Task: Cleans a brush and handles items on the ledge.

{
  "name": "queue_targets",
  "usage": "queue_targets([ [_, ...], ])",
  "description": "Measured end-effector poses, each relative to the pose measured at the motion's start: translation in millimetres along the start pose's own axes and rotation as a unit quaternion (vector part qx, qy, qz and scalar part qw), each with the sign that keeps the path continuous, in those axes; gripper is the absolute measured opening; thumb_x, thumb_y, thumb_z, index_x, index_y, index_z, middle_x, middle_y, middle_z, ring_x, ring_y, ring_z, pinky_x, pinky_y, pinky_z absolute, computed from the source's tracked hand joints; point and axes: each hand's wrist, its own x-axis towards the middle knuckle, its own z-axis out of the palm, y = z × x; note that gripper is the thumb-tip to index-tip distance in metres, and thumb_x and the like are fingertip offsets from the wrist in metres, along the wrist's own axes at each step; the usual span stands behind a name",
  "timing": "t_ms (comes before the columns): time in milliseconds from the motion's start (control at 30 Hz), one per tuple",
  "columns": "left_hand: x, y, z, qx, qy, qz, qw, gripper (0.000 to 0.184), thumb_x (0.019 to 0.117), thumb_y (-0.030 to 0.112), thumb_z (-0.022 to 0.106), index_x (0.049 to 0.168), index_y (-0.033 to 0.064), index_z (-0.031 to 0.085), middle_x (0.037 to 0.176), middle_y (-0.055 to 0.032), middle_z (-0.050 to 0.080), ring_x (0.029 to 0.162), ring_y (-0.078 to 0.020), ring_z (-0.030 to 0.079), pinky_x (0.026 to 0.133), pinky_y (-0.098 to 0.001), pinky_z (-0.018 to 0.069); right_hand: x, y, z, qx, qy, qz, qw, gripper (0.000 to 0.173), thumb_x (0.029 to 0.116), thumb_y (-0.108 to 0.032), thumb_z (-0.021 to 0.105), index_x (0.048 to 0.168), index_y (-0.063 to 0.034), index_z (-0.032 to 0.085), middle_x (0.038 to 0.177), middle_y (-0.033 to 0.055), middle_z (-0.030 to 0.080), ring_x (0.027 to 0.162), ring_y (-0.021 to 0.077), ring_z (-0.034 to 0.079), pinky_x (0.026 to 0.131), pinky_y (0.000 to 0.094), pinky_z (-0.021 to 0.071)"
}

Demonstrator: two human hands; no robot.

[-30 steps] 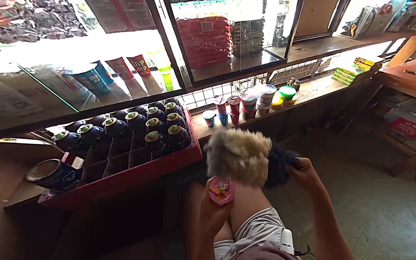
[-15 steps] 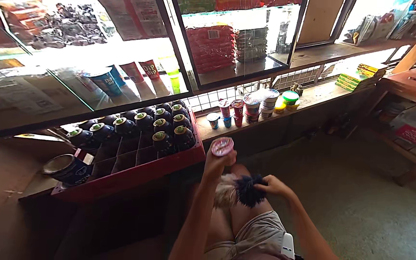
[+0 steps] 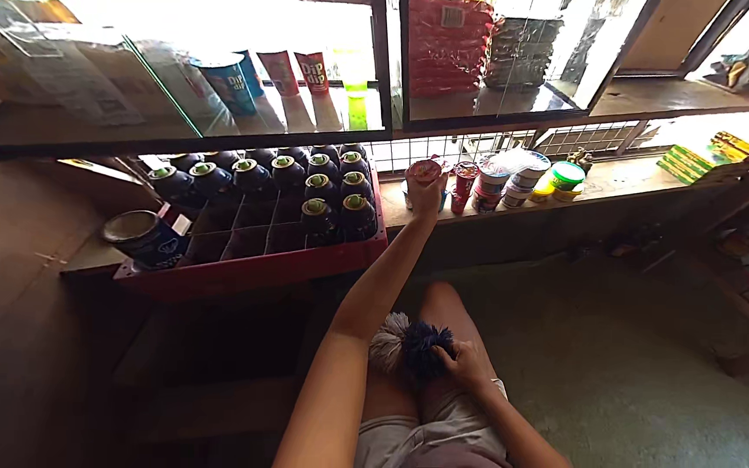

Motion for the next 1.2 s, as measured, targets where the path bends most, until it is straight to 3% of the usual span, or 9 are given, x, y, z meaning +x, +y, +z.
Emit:
queue_targets([
  [167, 35, -15, 3, 0.05, 0.024, 0.05, 0.997, 0.072, 0.0823, -0.007, 0.073, 0.143, -0.0079, 0.035, 0.129, -0.0272, 0.058, 0.117, -0.0298, 0.062, 0.101, -0.0403, 0.052, -3, 4, 8, -0.015, 0.05, -0.044, 0.998, 0.059, 0.098, -0.053, 0.054, 0.073, -0.0016, 0.069, 0.065, 0.0144, 0.066, 0.069, 0.0322, 0.07, 0.065, 0.0566, 0.0521],
  [500, 78, -19, -16, 0.3, 0.025, 0.039, 0.953, 0.074, 0.0862, 0.024, 0.08, 0.144, -0.0047, 0.042, 0.129, -0.0247, 0.064, 0.122, -0.0338, 0.062, 0.107, -0.0475, 0.0474, -4, 10, 13, -0.013, 0.094, -0.08, 0.992, 0.053, 0.0968, -0.048, 0.057, 0.071, -0.0033, 0.069, 0.06, 0.0112, 0.064, 0.06, 0.0284, 0.068, 0.057, 0.0529, 0.0516],
  [733, 84, -27, -23, 0.282, 0.003, 0.022, 0.959, 0.077, 0.0843, 0.02, 0.083, 0.144, -0.0052, 0.042, 0.129, -0.0241, 0.064, 0.121, -0.0311, 0.064, 0.105, -0.045, 0.0503, -3, 17, 20, -0.013, 0.134, -0.116, 0.984, 0.052, 0.0965, -0.048, 0.056, 0.068, -0.006, 0.068, 0.057, 0.0071, 0.062, 0.054, 0.0226, 0.065, 0.05, 0.0476, 0.0507],
  [833, 88, -34, -26, 0.275, -0.004, 0.022, 0.961, 0.081, 0.0846, 0.019, 0.082, 0.148, -0.0033, 0.038, 0.133, -0.0227, 0.062, 0.125, -0.0293, 0.062, 0.109, -0.0435, 0.0478, -2, 17, 22, -0.017, 0.147, -0.121, 0.982, 0.05, 0.0956, -0.047, 0.057, 0.067, -0.0069, 0.068, 0.055, 0.006, 0.061, 0.052, 0.0209, 0.064, 0.048, 0.0454, 0.0497],
  [933, 93, -42, -27, 0.245, -0.006, 0.017, 0.969, 0.078, 0.0842, 0.022, 0.083, 0.144, -0.0051, 0.041, 0.128, -0.0231, 0.064, 0.119, -0.0292, 0.065, 0.104, -0.0442, 0.0518, -1, 17, 22, -0.023, 0.15, -0.116, 0.982, 0.05, 0.0952, -0.047, 0.057, 0.066, -0.0078, 0.067, 0.055, 0.0052, 0.061, 0.052, 0.0195, 0.064, 0.047, 0.044, 0.0494],
  [1067, 94, -48, -23, 0.23, 0.024, 0.056, 0.971, 0.077, 0.0859, 0.02, 0.081, 0.145, -0.0056, 0.039, 0.13, -0.023, 0.063, 0.122, -0.0275, 0.063, 0.108, -0.0404, 0.0489, 0, 23, 26, -0.022, 0.151, -0.123, 0.981, 0.049, 0.0954, -0.047, 0.057, 0.067, -0.0083, 0.068, 0.055, 0.0045, 0.061, 0.051, 0.018, 0.063, 0.047, 0.0425, 0.0493],
  [1200, 98, -47, -21, 0.255, 0.052, 0.023, 0.965, 0.078, 0.0875, 0.028, 0.081, 0.147, -0.001, 0.039, 0.132, -0.0219, 0.063, 0.124, -0.0306, 0.061, 0.107, -0.0468, 0.048, -1, 23, 26, -0.02, 0.149, -0.125, 0.981, 0.05, 0.0956, -0.048, 0.056, 0.066, -0.0089, 0.067, 0.055, 0.0039, 0.061, 0.051, 0.0173, 0.063, 0.047, 0.042, 0.0494],
])
